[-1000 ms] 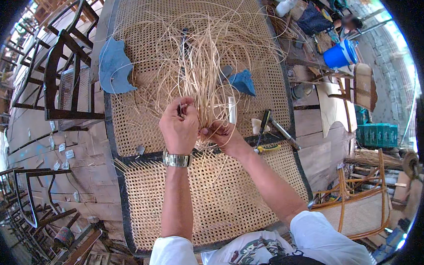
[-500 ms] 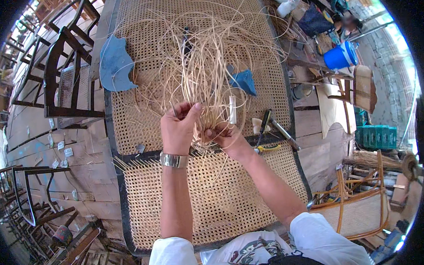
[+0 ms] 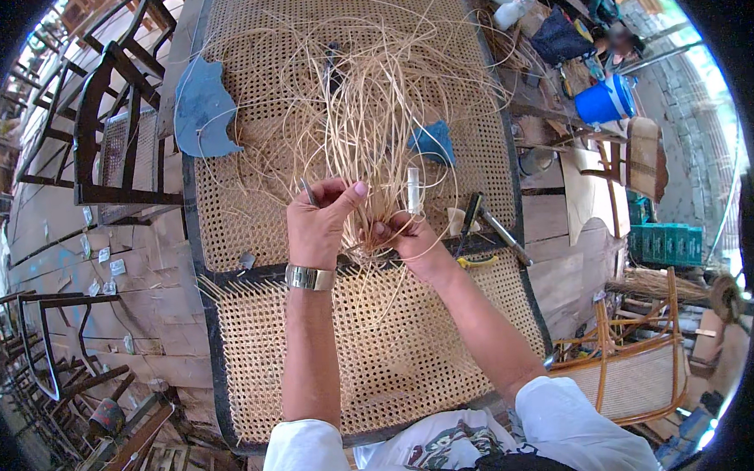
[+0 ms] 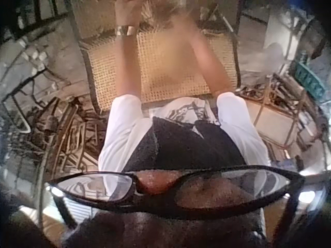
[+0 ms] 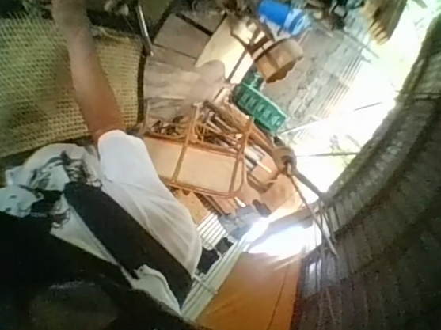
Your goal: Repairing and preparing rattan fibers for chair seat weaving in a workshop.
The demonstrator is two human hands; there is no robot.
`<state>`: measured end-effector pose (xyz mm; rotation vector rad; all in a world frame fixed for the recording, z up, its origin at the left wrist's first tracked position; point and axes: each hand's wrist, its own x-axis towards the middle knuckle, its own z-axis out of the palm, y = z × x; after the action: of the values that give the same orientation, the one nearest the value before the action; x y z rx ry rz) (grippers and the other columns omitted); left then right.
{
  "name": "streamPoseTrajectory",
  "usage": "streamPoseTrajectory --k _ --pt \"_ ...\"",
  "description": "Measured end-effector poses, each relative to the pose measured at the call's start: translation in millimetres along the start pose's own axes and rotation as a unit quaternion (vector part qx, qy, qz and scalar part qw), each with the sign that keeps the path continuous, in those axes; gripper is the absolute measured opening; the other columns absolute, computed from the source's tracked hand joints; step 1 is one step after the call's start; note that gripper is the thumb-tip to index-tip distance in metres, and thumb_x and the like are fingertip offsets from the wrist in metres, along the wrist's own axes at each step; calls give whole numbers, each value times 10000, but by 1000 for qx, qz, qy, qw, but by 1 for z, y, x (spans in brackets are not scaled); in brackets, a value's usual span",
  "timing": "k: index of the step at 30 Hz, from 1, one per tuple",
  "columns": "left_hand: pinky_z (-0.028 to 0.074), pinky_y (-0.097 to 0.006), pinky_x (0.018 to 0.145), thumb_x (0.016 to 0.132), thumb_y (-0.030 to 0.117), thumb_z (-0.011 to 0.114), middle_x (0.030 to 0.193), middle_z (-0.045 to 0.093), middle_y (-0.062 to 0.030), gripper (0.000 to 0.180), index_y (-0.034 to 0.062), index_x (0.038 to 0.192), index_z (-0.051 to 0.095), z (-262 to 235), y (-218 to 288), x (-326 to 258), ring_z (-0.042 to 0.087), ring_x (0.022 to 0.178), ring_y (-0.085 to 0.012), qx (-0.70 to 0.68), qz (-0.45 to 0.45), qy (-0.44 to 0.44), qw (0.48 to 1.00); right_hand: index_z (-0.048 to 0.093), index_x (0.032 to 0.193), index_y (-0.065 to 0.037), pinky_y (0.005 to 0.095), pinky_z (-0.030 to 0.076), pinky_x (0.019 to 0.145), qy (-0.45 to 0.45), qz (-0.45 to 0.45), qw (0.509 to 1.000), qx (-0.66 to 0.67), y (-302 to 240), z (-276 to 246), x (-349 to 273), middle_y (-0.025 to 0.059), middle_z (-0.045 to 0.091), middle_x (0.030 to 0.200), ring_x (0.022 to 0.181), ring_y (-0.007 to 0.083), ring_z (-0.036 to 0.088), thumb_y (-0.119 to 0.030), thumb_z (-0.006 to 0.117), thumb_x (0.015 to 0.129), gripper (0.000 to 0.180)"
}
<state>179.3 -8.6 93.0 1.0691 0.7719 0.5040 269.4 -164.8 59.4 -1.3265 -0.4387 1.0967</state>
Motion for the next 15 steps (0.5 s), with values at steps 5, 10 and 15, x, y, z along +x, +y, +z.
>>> streamPoseTrajectory --k 5,10,15 --pt "522 -215 708 767 77 853 826 685 -11 225 16 907 688 0 4 -1 624 750 -86 -71 -22 -20 997 678 1099 -59 276 523 823 -7 14 997 79 2 0 0 -8 698 962 890 94 637 -114 639 965 150" --pt "511 -213 698 775 91 851 830 686 -4 222 26 911 687 5 18 -7 620 747 -83 -35 -58 5 998 679 1078 -58 258 508 825 18 8 998 60 1 0 -1 -17 693 962 892 77 621 -116 648 959 136" --pt "494 -206 693 805 94 828 851 694 -5 201 17 947 707 6 12 -7 613 746 -72 -50 -59 4 997 685 1088 -61 249 474 823 1 9 999 49 2 -3 2 -50 663 946 896 63 583 -149 670 954 160"
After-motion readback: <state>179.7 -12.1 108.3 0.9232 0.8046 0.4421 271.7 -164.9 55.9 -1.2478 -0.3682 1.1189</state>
